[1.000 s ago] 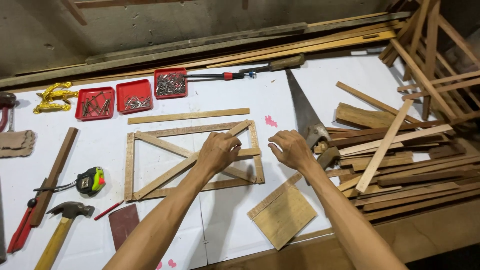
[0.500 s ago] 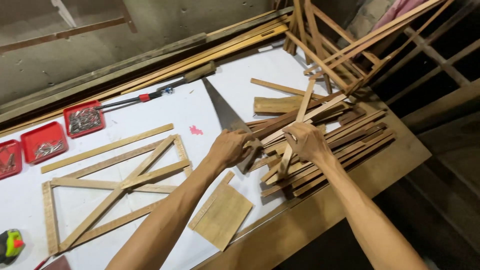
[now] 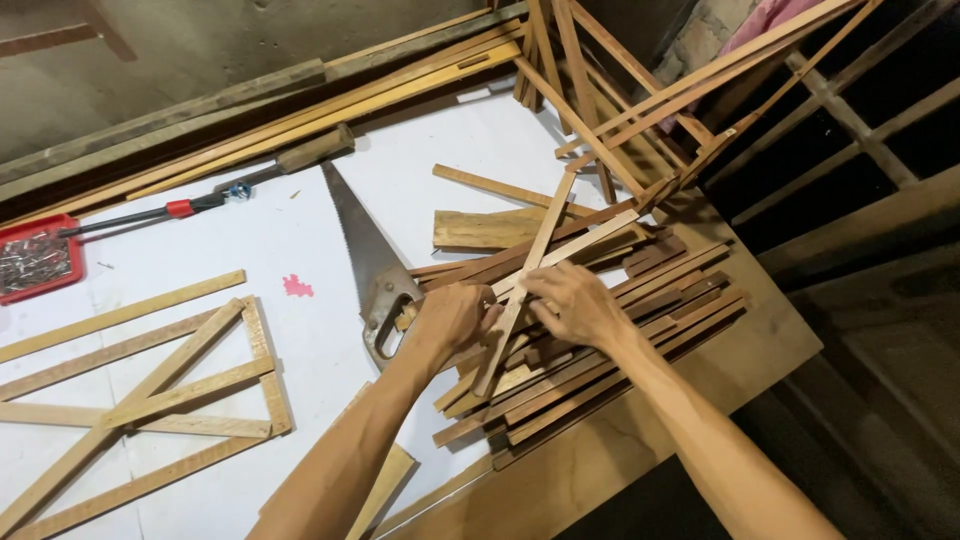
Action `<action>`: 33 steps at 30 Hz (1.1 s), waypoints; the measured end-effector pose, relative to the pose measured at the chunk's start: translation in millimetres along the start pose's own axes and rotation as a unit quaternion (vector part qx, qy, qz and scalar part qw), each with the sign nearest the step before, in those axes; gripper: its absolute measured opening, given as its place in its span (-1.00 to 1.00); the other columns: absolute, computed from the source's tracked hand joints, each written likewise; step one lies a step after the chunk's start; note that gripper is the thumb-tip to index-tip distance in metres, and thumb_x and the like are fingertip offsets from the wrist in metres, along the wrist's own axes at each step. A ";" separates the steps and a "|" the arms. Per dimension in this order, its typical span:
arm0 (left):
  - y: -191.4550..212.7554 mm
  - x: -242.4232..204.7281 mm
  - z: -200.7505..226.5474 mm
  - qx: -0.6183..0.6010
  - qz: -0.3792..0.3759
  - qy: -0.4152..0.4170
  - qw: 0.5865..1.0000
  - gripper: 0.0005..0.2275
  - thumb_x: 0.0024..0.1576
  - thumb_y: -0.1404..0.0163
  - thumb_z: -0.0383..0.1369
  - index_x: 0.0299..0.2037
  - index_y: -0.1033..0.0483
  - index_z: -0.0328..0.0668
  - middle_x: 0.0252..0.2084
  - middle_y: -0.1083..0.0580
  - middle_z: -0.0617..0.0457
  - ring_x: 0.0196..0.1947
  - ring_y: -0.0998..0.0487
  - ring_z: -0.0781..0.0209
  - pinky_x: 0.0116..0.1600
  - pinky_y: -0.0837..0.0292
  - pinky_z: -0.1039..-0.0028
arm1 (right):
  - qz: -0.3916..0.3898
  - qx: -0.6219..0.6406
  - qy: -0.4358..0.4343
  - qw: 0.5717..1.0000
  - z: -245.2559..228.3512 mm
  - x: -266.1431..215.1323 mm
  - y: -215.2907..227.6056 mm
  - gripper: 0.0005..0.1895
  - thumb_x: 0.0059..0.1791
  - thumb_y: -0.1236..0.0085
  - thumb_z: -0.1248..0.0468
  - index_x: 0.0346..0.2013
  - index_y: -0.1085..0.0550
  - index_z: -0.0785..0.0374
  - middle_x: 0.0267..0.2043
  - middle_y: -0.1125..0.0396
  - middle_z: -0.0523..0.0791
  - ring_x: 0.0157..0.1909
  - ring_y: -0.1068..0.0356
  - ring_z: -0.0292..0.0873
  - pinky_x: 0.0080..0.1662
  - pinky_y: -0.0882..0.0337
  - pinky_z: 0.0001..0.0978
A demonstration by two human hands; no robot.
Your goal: The person assembles a rectangular wooden frame with diagonal cross-bracing on a white workbench. They position the pieces, hammer nails to secure joints, mark alignment with a marker, and add a horizontal brace across the center. Tools and fasteners are used throughout the process.
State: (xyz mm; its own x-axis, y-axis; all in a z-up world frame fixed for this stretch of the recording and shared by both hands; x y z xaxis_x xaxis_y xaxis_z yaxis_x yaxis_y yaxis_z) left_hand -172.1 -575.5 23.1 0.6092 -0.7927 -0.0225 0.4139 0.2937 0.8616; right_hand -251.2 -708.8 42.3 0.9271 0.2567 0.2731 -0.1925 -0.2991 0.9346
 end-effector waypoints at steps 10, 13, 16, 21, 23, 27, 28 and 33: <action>-36.9 23.0 -21.8 0.023 -0.100 0.086 0.991 -0.82 0.11 0.00 -0.34 -0.15 -0.48 -0.23 -0.60 -0.44 -0.04 -0.67 -0.43 0.09 -0.61 -0.43 0.29 | 0.093 0.043 -0.017 0.995 69.2 -40.3 -74.7 -0.80 0.00 -0.18 0.35 -0.08 -0.54 0.26 0.00 -0.44 0.00 -0.02 -0.46 -0.08 0.00 -0.55 -0.26; -10.6 30.0 -29.5 0.101 -0.097 0.117 0.983 -0.73 0.13 -0.03 -0.32 -0.03 -0.47 -0.28 -0.49 -0.49 -0.15 -0.56 -0.48 0.00 -0.51 -0.48 0.22 | 0.054 -0.014 -0.053 0.997 88.6 -39.7 -76.0 -0.87 0.00 -0.19 0.36 -0.16 -0.52 0.27 -0.09 -0.44 -0.03 -0.04 -0.45 -0.08 0.09 -0.55 -0.22; 6.7 33.8 -24.3 0.096 0.058 0.018 0.994 -0.60 0.02 -0.08 -0.38 0.12 -0.53 -0.08 -0.31 -0.52 -0.17 -0.43 -0.56 -0.03 -0.35 -0.53 0.21 | 0.117 -0.045 -0.017 0.992 61.1 -24.9 -35.0 -0.68 -0.16 -0.27 0.27 -0.13 -0.52 0.29 -0.06 -0.44 0.03 -0.01 -0.46 0.01 0.04 -0.51 -0.12; 0.5 31.2 -27.8 0.102 0.014 0.049 0.993 -0.58 0.10 -0.15 -0.28 0.17 -0.47 -0.15 -0.17 -0.52 -0.20 -0.20 -0.54 -0.02 -0.04 -0.49 0.17 | 0.047 -0.003 -0.013 0.999 85.3 -31.9 -80.2 -0.82 0.04 -0.19 0.30 -0.06 -0.57 0.24 -0.15 -0.48 -0.08 -0.13 -0.43 -0.16 -0.09 -0.51 -0.27; -18.4 30.1 -44.0 0.110 0.068 0.004 0.992 -0.70 0.15 -0.12 -0.30 0.09 -0.51 -0.09 -0.10 -0.54 -0.13 -0.16 -0.55 0.04 0.00 -0.50 0.20 | 0.092 -0.029 0.021 0.995 70.4 -28.9 -53.7 -0.82 0.04 -0.17 0.33 -0.07 -0.58 0.21 -0.17 -0.48 -0.09 -0.12 -0.43 -0.16 -0.07 -0.52 -0.29; 5.7 20.9 -3.7 0.074 0.157 -0.148 0.974 -0.69 0.17 -0.02 -0.22 0.06 -0.53 -0.12 -0.02 -0.55 -0.14 -0.13 -0.57 0.04 -0.04 -0.50 0.18 | 0.228 -0.152 0.096 0.957 62.6 -37.9 -16.7 -0.76 0.02 -0.11 0.45 -0.06 -0.57 0.16 -0.12 -0.48 -0.10 -0.07 -0.45 -0.14 0.00 -0.53 -0.33; 11.8 21.7 4.8 0.076 0.158 -0.154 0.972 -0.69 0.17 -0.02 -0.22 0.06 -0.53 -0.12 -0.02 -0.55 -0.14 -0.13 -0.57 0.04 -0.04 -0.50 0.18 | 0.231 -0.157 0.094 0.956 59.5 -37.4 -2.6 -0.76 0.02 -0.11 0.45 -0.06 -0.57 0.16 -0.12 -0.48 -0.10 -0.07 -0.45 -0.14 0.00 -0.53 -0.33; 1.3 23.8 15.5 -0.140 -0.027 -0.074 0.987 -0.55 0.26 0.12 -0.02 0.07 -0.50 -0.26 -0.11 -0.55 -0.22 -0.23 -0.57 0.02 -0.16 -0.50 0.18 | 0.261 -0.108 0.017 0.959 50.2 -32.5 58.0 -0.86 0.04 -0.15 0.44 -0.12 -0.54 0.23 -0.10 -0.46 -0.08 -0.03 -0.45 -0.09 0.01 -0.50 -0.26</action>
State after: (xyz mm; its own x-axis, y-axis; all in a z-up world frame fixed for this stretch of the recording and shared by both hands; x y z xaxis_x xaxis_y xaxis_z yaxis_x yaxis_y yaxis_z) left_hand -167.6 -602.3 31.5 0.4843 -0.8745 0.0270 0.6263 0.3681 0.6872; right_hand -276.4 -780.5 76.2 0.6757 0.1553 0.7206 -0.6932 -0.1987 0.6928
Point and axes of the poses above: each hand's wrist, its own x-axis towards the middle knuckle, its own y-axis out of the back of the hand, z = x × y, the point moved 8 cm from there along x, towards the middle knuckle
